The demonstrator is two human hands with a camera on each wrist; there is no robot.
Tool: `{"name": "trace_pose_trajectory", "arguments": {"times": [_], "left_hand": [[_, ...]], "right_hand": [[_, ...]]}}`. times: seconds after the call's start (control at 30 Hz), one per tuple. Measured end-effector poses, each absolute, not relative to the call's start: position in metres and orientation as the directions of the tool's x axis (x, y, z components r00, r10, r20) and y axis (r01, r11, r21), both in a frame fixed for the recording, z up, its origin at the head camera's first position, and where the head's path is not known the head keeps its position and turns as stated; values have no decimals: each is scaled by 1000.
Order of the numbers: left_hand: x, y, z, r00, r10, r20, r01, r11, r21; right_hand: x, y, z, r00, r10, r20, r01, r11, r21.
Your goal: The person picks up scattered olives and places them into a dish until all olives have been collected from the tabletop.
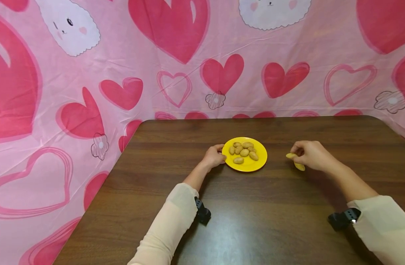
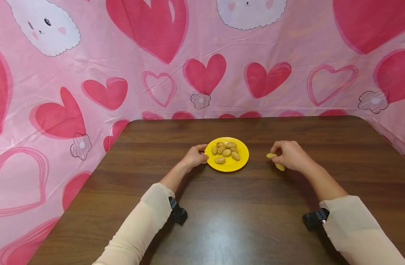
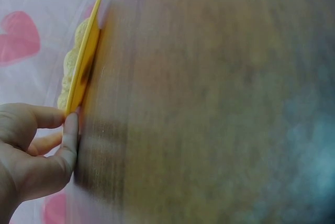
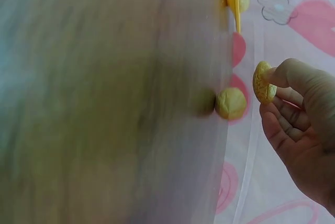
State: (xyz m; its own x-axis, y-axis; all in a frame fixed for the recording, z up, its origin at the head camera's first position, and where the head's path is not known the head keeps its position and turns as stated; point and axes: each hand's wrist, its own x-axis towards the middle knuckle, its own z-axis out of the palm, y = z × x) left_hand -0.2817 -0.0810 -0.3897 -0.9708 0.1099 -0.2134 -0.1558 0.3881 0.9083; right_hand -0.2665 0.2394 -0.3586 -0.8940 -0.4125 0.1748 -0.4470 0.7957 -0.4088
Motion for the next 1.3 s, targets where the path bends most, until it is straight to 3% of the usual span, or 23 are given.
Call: {"name": "trace_pose_trajectory", "arguments": {"times": [1.3], "left_hand": [[-282,-81,-391,-972,111,-205,-151,371,916]], "right_hand": [[-275,189,-362,-855,-489,174,-513,743,-430]]}}
